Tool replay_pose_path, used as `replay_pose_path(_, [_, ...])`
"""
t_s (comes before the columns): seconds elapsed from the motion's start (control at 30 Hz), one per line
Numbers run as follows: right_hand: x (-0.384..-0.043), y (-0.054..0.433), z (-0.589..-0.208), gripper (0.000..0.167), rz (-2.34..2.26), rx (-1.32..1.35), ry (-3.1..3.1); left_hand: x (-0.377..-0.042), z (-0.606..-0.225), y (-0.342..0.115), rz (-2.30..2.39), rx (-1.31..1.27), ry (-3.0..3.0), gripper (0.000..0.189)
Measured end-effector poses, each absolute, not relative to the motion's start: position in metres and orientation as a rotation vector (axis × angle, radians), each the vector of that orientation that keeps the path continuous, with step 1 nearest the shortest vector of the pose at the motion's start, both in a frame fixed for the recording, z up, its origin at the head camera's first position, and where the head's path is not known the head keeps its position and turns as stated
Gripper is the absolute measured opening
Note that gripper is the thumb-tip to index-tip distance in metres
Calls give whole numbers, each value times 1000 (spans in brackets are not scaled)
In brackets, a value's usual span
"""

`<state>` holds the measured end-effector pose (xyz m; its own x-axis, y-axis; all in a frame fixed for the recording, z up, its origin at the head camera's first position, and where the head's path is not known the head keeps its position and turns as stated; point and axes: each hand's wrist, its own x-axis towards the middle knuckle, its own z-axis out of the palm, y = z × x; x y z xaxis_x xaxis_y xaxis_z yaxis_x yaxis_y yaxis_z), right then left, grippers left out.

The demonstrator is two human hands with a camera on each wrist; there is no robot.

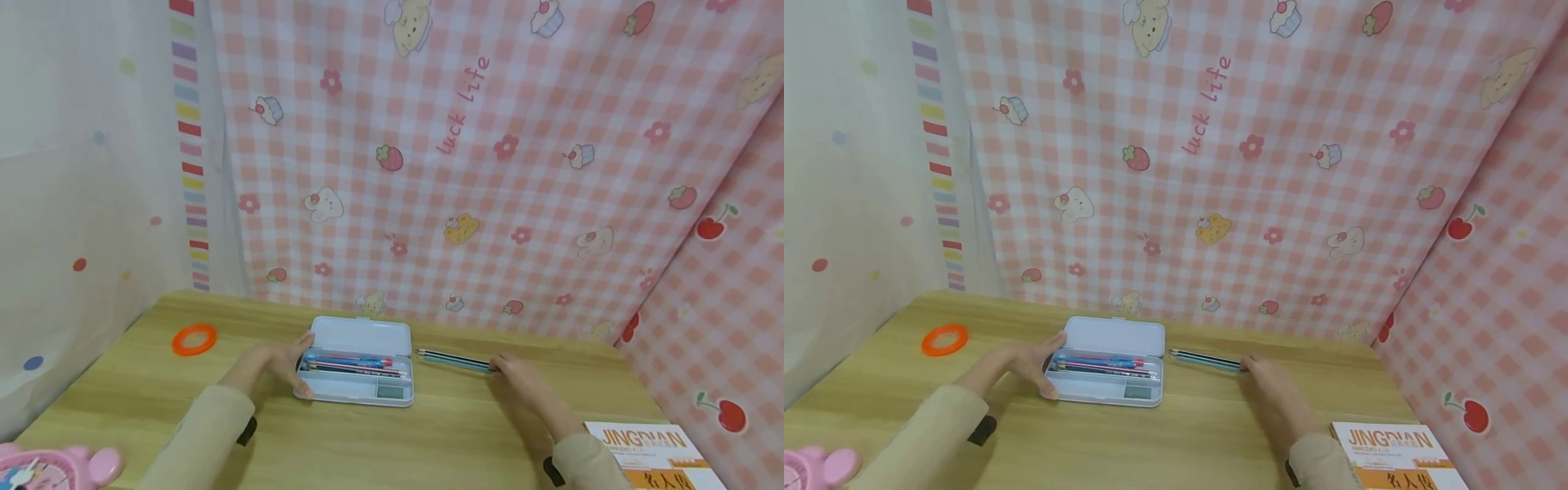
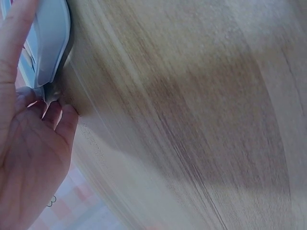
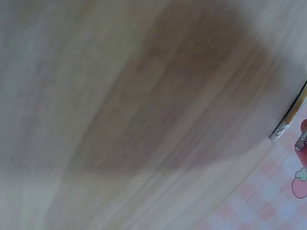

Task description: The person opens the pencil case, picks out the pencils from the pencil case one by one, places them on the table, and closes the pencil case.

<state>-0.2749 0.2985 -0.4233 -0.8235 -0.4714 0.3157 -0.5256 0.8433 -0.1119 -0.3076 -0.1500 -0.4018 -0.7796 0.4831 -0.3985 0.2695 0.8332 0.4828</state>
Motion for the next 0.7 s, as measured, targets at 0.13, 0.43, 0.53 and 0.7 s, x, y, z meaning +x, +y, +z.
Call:
replay_pose_path(0.13, [-277,303,-426,8,218,837,-2690,-309,-401,-150,548,548,2489,124])
replay_pose_path(0.43, [-282,299,-435,9,136,847,-2652,-310,-400,-149,529,529,2482,123])
replay_pose_path(0.53, [-283,299,-437,10,127,853,-2632,-309,-399,-149,528,514,2470,122])
replay_pose_path(0.7, [-283,300,-437,10,152,795,-2672,-308,-397,-149,506,527,2475,121])
